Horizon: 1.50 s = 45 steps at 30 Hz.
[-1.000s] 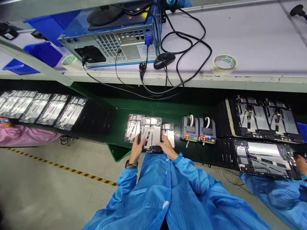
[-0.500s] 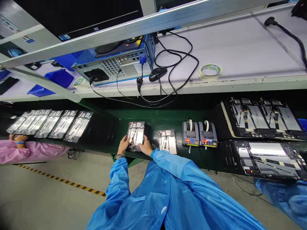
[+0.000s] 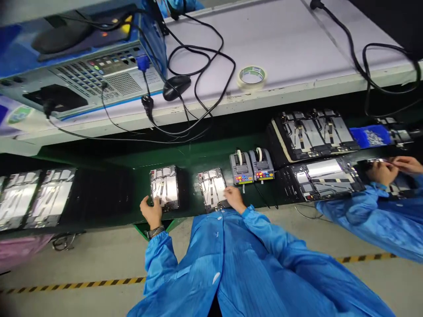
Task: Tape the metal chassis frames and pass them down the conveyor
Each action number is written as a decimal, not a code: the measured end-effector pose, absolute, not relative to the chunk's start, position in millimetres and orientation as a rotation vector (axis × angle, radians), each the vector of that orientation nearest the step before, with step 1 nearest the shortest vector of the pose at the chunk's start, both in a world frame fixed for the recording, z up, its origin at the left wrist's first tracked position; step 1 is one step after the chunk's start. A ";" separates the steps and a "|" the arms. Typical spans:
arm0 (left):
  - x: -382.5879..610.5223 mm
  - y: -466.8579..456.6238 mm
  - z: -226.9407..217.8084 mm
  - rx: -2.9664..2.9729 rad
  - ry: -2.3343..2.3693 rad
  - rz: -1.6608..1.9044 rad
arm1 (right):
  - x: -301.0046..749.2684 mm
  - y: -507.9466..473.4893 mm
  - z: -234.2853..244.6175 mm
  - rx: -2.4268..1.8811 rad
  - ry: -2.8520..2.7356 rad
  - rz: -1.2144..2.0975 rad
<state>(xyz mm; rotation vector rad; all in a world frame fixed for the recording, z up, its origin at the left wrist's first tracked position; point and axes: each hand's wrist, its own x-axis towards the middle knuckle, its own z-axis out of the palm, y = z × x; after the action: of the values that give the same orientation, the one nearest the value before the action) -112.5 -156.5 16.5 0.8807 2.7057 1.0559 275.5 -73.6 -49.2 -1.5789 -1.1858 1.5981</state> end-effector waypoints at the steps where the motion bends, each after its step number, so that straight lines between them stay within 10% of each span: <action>1: -95.8 -154.3 19.2 0.935 2.739 1.139 | 301.8 -72.5 -55.9 -1.753 -1.133 1.407; 5: -19.9 -123.9 28.0 1.195 2.437 1.297 | 358.0 -63.2 -80.1 -2.068 -0.914 1.004; 24: 40.5 -122.4 -77.1 0.812 2.118 0.908 | 344.9 -86.2 -58.1 -1.822 -0.746 1.301; 30: 36.6 -108.9 -81.7 0.715 2.044 0.917 | 288.0 -48.8 -31.4 -1.570 -1.457 1.859; 45: 24.9 -86.1 -81.6 0.728 2.017 0.946 | 163.4 42.0 -18.6 -1.648 -2.425 1.674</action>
<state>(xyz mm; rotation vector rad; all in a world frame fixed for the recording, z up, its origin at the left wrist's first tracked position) 24.9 -86.1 -81.6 0.7278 2.0170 0.9463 163.4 42.0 -18.6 -1.6479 -2.4253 1.6741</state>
